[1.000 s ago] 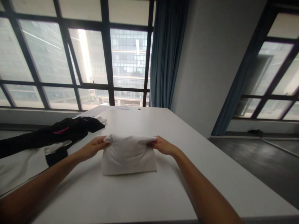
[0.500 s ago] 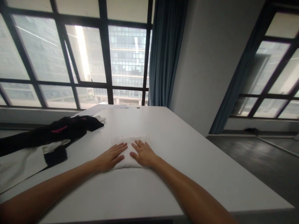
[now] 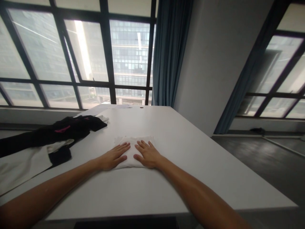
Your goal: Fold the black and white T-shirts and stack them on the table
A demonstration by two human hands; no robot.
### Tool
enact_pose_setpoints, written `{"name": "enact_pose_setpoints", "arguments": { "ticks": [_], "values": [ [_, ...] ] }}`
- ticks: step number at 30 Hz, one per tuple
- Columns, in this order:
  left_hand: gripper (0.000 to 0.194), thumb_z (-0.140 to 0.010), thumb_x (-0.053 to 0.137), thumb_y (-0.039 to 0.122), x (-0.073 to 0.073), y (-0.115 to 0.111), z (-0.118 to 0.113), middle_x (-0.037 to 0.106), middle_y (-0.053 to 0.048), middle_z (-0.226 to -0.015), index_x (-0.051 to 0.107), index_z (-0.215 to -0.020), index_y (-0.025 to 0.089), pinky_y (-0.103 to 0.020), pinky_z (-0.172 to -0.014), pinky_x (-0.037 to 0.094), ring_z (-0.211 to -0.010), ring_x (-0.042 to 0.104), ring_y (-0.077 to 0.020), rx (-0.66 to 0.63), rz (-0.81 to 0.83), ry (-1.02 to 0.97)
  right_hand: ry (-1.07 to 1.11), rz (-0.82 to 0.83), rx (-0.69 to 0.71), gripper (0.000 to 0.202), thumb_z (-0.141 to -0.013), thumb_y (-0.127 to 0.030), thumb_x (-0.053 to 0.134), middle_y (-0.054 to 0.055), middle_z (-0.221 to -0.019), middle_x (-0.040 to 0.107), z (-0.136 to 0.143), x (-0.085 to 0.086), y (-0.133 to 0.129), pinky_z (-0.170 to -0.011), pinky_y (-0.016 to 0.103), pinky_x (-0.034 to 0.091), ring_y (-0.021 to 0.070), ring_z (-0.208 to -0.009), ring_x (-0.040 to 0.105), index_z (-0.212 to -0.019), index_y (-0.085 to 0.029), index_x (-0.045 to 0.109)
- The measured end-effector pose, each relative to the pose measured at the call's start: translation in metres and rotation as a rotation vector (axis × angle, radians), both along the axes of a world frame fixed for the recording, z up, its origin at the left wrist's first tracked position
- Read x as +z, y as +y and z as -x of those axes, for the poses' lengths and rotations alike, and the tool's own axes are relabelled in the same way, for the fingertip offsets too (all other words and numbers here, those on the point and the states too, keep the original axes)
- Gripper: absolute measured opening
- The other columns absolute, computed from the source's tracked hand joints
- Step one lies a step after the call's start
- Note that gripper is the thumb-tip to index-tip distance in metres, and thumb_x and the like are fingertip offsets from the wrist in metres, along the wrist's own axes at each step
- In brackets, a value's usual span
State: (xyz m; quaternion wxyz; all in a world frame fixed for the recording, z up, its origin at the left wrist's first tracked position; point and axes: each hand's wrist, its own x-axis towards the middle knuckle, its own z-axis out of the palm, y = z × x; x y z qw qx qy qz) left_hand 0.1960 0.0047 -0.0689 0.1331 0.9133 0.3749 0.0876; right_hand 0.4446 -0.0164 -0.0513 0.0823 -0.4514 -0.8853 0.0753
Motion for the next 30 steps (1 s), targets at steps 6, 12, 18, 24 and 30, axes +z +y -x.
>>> {"name": "enact_pose_setpoints", "arguments": {
  "ticks": [6, 12, 18, 24, 30],
  "values": [
    [0.072, -0.098, 0.016, 0.058, 0.003, 0.022, 0.023, 0.018, -0.011, -0.161, 0.028, -0.152, 0.012, -0.046, -0.121, 0.009, -0.149, 0.011, -0.0243, 0.167, -0.021, -0.027, 0.030, 0.038, 0.224, 0.066, -0.095, -0.060, 0.035, 0.007, -0.159, 0.025, 0.006, -0.002, 0.002, -0.119, 0.049, 0.010, 0.0239, -0.147, 0.020, -0.152, -0.027, 0.029],
    [0.070, -0.097, 0.013, 0.059, -0.008, 0.034, 0.047, 0.023, -0.010, -0.159, 0.036, -0.150, 0.018, -0.052, -0.118, 0.014, -0.148, 0.016, -0.0264, 0.284, 0.007, 0.016, -0.007, 0.009, -0.137, 0.067, -0.096, -0.061, 0.028, 0.008, -0.159, 0.025, -0.028, -0.020, 0.046, -0.118, 0.051, 0.012, 0.0254, -0.147, 0.021, -0.152, -0.026, 0.030],
    [0.069, -0.096, 0.021, 0.058, -0.007, 0.027, 0.042, 0.021, -0.012, -0.160, 0.034, -0.150, 0.017, -0.054, -0.118, 0.011, -0.148, 0.014, -0.0265, 0.274, -0.003, 0.096, -0.115, -0.002, -0.733, 0.068, -0.096, -0.058, 0.020, 0.008, -0.161, 0.021, -0.128, -0.029, 0.101, -0.116, 0.054, 0.015, 0.0270, -0.146, 0.021, -0.153, -0.021, 0.028],
    [0.066, -0.097, 0.025, 0.056, -0.006, 0.027, 0.042, 0.022, -0.012, -0.160, 0.033, -0.150, 0.018, -0.053, -0.118, 0.011, -0.148, 0.015, -0.0262, 0.280, -0.019, 0.104, -0.120, -0.050, -1.091, 0.072, -0.093, -0.060, 0.021, 0.016, -0.156, 0.031, -0.241, -0.035, 0.116, -0.108, 0.067, 0.023, 0.0367, -0.141, 0.030, -0.150, -0.019, 0.035],
    [0.065, -0.096, 0.027, 0.054, -0.007, 0.022, 0.040, 0.024, -0.014, -0.159, 0.036, -0.149, 0.016, -0.055, -0.117, 0.014, -0.148, 0.017, -0.0282, 0.270, -0.020, 0.082, -0.137, -0.121, -1.131, 0.069, -0.092, -0.057, 0.030, 0.028, -0.143, 0.044, -0.288, -0.040, 0.124, -0.097, 0.066, 0.032, 0.0428, -0.130, 0.044, -0.141, -0.013, 0.051]
  ]
}}
